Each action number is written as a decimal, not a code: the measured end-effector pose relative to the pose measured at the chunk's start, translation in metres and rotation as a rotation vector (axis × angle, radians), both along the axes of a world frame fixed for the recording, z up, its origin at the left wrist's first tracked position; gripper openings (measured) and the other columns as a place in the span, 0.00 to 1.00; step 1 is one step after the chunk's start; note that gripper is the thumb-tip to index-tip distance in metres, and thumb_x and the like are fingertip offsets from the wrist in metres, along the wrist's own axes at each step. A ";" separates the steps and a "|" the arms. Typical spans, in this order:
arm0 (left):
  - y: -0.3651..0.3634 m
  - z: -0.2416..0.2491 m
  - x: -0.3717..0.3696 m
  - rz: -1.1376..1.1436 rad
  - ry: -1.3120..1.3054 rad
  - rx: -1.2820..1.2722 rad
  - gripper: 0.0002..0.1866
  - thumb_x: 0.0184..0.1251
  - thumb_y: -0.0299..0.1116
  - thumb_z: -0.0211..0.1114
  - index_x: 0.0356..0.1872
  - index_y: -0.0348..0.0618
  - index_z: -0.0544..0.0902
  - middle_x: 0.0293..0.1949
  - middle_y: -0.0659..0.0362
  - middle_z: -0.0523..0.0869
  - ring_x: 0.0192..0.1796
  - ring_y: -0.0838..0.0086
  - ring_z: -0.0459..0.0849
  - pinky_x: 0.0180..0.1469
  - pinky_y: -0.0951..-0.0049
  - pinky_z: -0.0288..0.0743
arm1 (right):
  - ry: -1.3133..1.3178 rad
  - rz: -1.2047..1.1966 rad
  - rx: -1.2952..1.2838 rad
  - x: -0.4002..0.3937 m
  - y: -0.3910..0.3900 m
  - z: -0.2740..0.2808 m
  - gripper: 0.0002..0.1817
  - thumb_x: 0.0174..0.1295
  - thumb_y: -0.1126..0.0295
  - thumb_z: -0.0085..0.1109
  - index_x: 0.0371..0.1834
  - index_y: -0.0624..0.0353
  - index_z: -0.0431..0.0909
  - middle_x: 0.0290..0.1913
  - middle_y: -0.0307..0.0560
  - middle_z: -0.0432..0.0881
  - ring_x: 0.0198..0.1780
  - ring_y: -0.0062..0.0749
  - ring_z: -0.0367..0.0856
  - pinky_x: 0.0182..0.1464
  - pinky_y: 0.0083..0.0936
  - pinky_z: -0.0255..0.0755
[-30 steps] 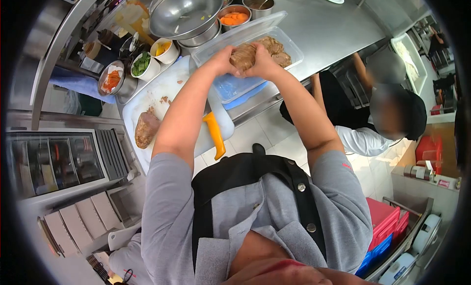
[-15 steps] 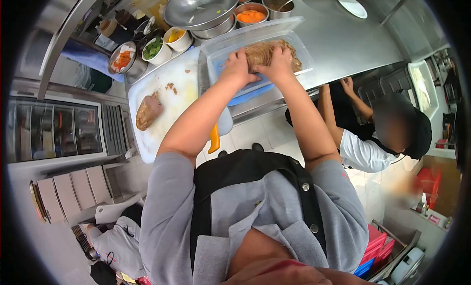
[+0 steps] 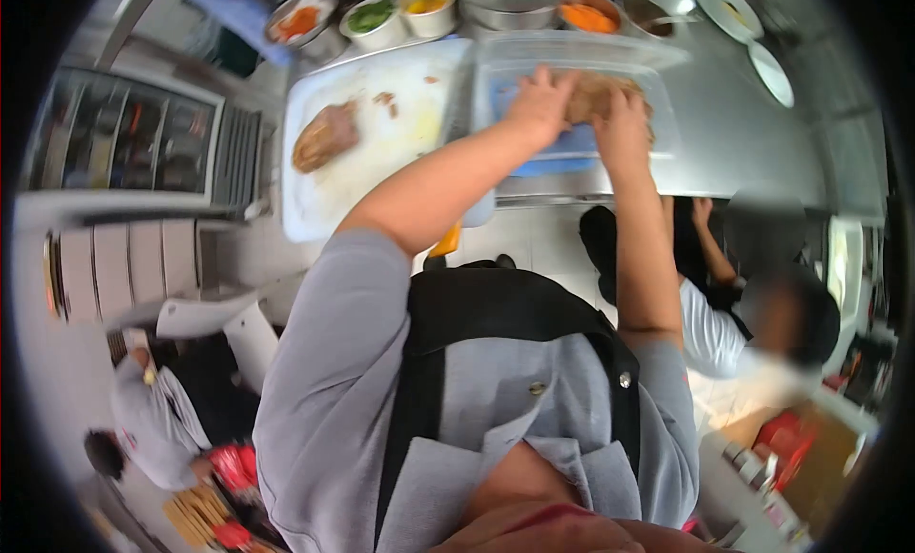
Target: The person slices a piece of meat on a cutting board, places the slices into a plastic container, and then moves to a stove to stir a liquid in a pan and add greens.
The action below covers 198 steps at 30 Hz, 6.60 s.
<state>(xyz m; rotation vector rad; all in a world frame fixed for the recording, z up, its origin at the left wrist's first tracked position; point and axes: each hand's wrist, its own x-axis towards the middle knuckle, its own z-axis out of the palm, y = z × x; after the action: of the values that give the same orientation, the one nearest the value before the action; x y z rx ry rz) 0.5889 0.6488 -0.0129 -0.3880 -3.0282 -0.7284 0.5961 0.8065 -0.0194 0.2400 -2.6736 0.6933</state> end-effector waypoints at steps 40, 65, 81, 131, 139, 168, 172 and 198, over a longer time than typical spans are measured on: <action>-0.327 0.023 0.076 0.126 -0.181 -0.128 0.51 0.38 0.40 0.77 0.68 0.41 0.60 0.60 0.47 0.71 0.60 0.50 0.72 0.61 0.56 0.71 | -0.452 0.031 -0.388 0.168 -0.290 0.048 0.26 0.59 0.70 0.58 0.57 0.70 0.63 0.29 0.66 0.78 0.36 0.67 0.79 0.43 0.44 0.73; -0.322 0.031 0.031 0.017 -0.430 -0.190 0.52 0.28 0.54 0.82 0.55 0.25 0.71 0.53 0.42 0.80 0.56 0.56 0.80 0.57 0.69 0.75 | -0.374 0.132 0.174 0.153 -0.302 0.043 0.12 0.68 0.64 0.48 0.38 0.62 0.65 0.27 0.59 0.79 0.29 0.56 0.82 0.31 0.46 0.76; -0.321 0.039 0.042 0.059 -0.410 -0.168 0.47 0.32 0.50 0.78 0.54 0.27 0.71 0.51 0.42 0.80 0.54 0.57 0.81 0.55 0.68 0.76 | -0.513 0.130 0.284 0.141 -0.319 0.066 0.08 0.64 0.71 0.46 0.38 0.66 0.68 0.29 0.61 0.82 0.34 0.53 0.84 0.36 0.44 0.78; -0.322 0.037 0.033 0.046 -0.440 -0.174 0.45 0.33 0.49 0.77 0.53 0.27 0.71 0.50 0.41 0.81 0.52 0.56 0.82 0.55 0.66 0.77 | -0.726 0.116 0.290 0.131 -0.313 0.066 0.10 0.63 0.74 0.45 0.44 0.66 0.72 0.38 0.61 0.84 0.42 0.53 0.84 0.45 0.44 0.77; -0.321 0.031 0.037 0.056 -0.434 -0.149 0.47 0.31 0.51 0.78 0.53 0.28 0.71 0.51 0.40 0.80 0.53 0.55 0.81 0.56 0.66 0.75 | -0.565 0.125 0.243 0.103 -0.326 0.016 0.09 0.63 0.75 0.45 0.43 0.65 0.71 0.37 0.60 0.84 0.42 0.49 0.85 0.43 0.40 0.78; -0.328 0.030 0.045 0.094 -0.403 -0.175 0.52 0.31 0.56 0.80 0.55 0.28 0.70 0.54 0.41 0.79 0.56 0.55 0.80 0.58 0.66 0.74 | -0.485 0.099 0.170 0.147 -0.299 0.042 0.08 0.63 0.72 0.45 0.42 0.63 0.67 0.30 0.60 0.83 0.35 0.54 0.84 0.38 0.46 0.76; -0.324 0.029 0.044 0.126 -0.416 -0.194 0.50 0.32 0.54 0.80 0.55 0.30 0.70 0.54 0.43 0.79 0.56 0.56 0.80 0.58 0.66 0.75 | -0.477 0.142 0.215 0.162 -0.297 0.054 0.07 0.63 0.72 0.46 0.40 0.64 0.66 0.28 0.59 0.82 0.33 0.54 0.83 0.36 0.46 0.76; -0.323 0.030 0.042 0.160 -0.423 -0.218 0.45 0.37 0.49 0.77 0.58 0.36 0.70 0.57 0.48 0.78 0.58 0.58 0.79 0.57 0.64 0.76 | -0.590 0.196 0.233 0.097 -0.335 0.058 0.10 0.62 0.75 0.45 0.43 0.65 0.72 0.39 0.61 0.83 0.45 0.52 0.83 0.46 0.43 0.76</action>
<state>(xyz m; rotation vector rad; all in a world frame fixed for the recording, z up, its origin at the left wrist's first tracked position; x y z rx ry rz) 0.6308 0.3262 0.0169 0.0178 -3.4956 -0.5284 0.6928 0.4712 0.0390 0.4177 -3.3366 0.5714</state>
